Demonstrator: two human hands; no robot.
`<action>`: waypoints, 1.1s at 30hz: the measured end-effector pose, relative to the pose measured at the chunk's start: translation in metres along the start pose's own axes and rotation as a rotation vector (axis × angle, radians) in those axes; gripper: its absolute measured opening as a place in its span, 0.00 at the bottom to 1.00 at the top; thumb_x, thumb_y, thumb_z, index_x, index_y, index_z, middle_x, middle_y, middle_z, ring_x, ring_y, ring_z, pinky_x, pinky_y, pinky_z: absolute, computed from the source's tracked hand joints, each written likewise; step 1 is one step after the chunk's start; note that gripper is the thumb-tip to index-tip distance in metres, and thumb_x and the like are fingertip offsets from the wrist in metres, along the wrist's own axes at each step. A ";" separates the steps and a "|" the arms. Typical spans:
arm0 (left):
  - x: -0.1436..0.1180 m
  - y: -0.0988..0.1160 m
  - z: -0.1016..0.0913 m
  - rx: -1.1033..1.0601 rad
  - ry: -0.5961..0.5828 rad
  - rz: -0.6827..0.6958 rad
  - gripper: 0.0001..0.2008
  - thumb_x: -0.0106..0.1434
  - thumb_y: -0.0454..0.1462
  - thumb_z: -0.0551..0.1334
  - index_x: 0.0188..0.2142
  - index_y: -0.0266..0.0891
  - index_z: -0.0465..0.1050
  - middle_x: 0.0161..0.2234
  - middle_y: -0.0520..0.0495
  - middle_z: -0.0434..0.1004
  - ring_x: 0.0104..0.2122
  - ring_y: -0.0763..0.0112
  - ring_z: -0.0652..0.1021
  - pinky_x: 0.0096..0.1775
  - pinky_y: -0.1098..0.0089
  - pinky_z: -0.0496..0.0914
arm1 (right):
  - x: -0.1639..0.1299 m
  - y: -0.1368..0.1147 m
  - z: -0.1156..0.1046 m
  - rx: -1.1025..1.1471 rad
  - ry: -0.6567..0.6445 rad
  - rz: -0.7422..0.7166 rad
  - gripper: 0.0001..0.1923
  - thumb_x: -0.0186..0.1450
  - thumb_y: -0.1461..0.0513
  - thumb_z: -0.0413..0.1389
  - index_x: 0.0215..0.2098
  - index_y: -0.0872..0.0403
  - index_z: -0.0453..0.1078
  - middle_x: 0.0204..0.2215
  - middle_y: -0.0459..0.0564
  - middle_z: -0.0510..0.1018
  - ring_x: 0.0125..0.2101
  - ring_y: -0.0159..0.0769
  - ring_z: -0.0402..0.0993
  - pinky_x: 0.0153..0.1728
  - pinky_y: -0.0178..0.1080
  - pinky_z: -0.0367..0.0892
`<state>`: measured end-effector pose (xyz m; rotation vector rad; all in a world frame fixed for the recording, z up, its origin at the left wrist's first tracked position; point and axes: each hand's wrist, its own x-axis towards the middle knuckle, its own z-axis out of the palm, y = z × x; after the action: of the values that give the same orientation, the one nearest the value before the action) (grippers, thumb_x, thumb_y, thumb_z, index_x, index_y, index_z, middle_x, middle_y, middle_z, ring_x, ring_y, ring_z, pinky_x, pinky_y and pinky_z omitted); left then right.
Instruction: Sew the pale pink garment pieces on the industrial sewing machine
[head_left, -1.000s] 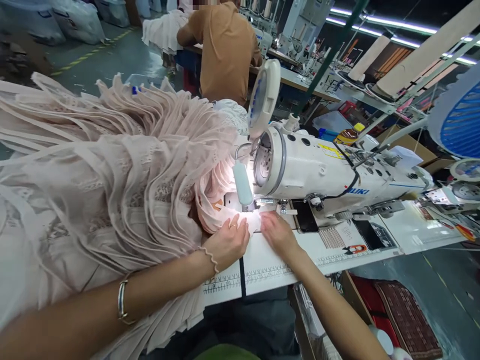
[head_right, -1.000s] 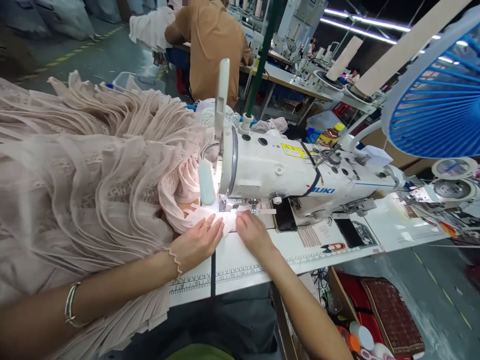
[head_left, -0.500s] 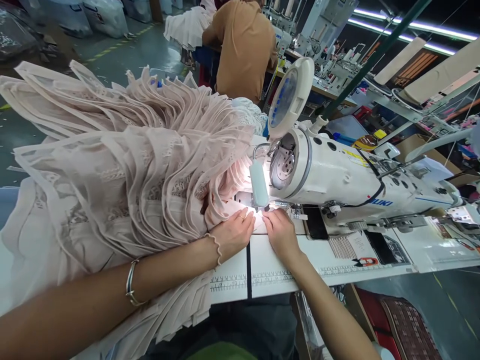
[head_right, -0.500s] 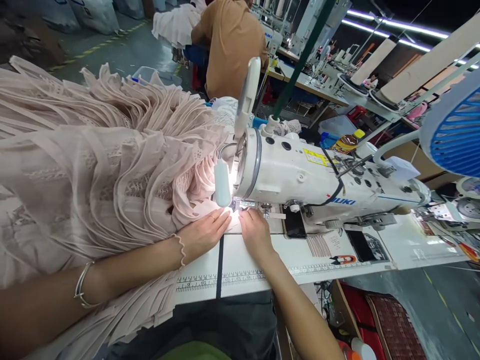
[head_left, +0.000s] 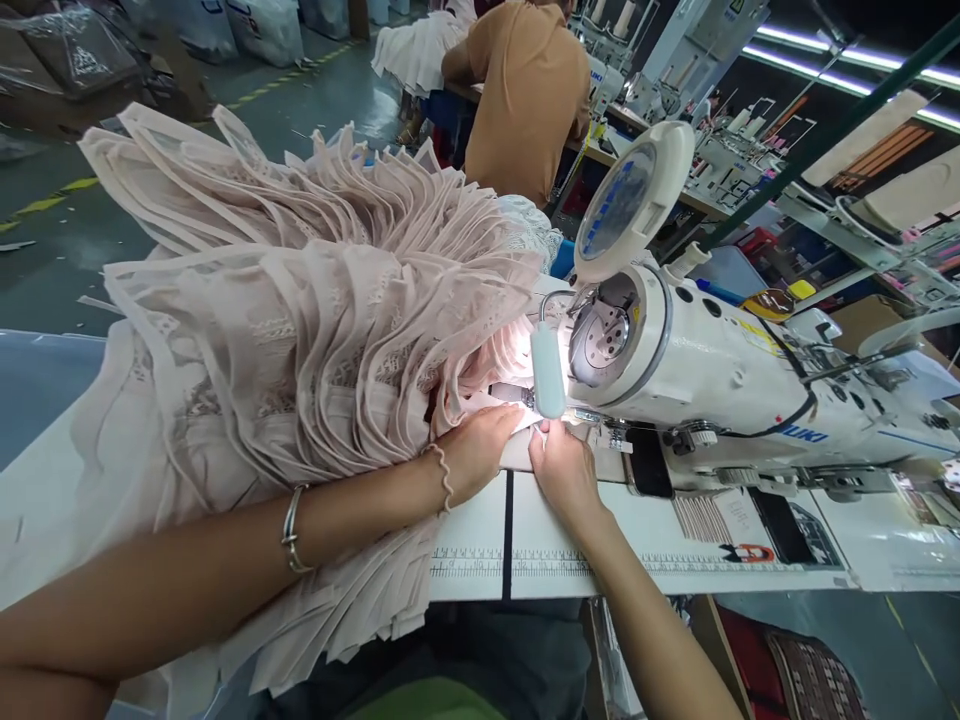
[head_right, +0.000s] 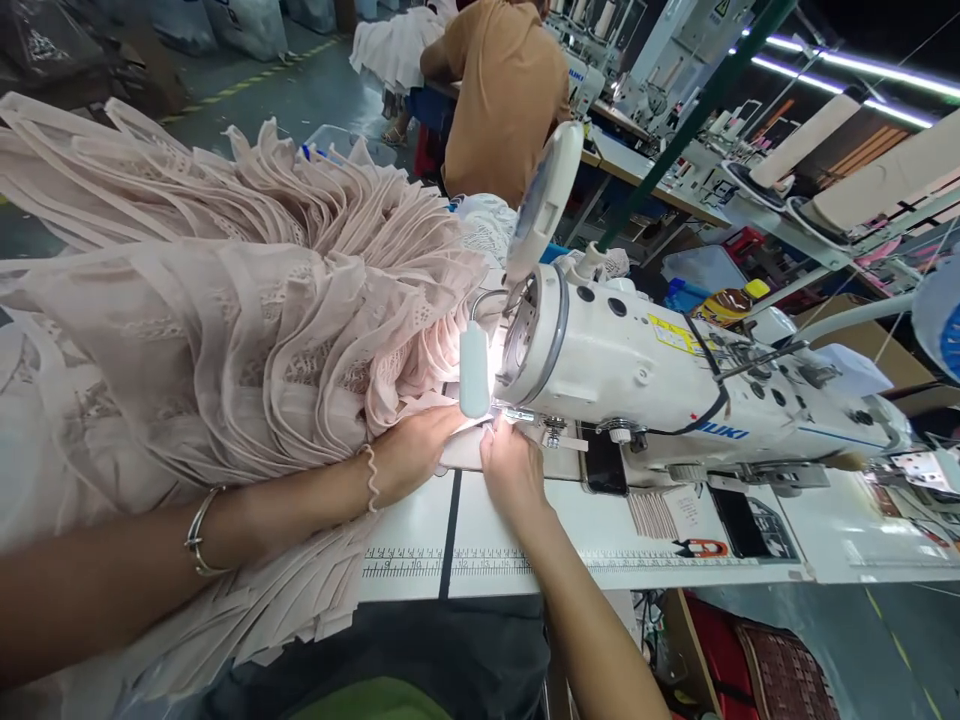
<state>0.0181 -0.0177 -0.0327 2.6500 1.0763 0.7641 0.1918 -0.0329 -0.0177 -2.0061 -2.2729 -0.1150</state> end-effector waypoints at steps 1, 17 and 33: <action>0.000 0.000 -0.001 -0.063 -0.009 0.025 0.19 0.68 0.26 0.49 0.55 0.33 0.67 0.53 0.44 0.76 0.54 0.73 0.75 0.55 0.71 0.69 | -0.002 -0.001 0.001 0.016 0.010 0.015 0.08 0.67 0.63 0.46 0.37 0.54 0.66 0.22 0.49 0.75 0.22 0.39 0.70 0.24 0.36 0.53; -0.012 0.011 0.016 0.323 -0.043 0.248 0.19 0.70 0.28 0.49 0.57 0.25 0.66 0.58 0.33 0.71 0.59 0.56 0.70 0.59 0.57 0.62 | -0.009 0.007 -0.002 0.254 0.031 -0.008 0.11 0.68 0.63 0.42 0.33 0.51 0.64 0.23 0.47 0.73 0.23 0.39 0.69 0.24 0.37 0.57; -0.006 0.009 0.016 0.196 0.003 0.242 0.14 0.69 0.27 0.50 0.52 0.26 0.66 0.48 0.34 0.74 0.53 0.60 0.73 0.57 0.60 0.64 | -0.023 0.027 0.003 0.230 0.199 -0.450 0.18 0.72 0.63 0.48 0.58 0.54 0.68 0.51 0.55 0.76 0.48 0.43 0.70 0.52 0.48 0.68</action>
<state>0.0283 -0.0282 -0.0455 2.9858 0.8810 0.7384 0.2218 -0.0518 -0.0242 -1.2913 -2.4323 -0.0791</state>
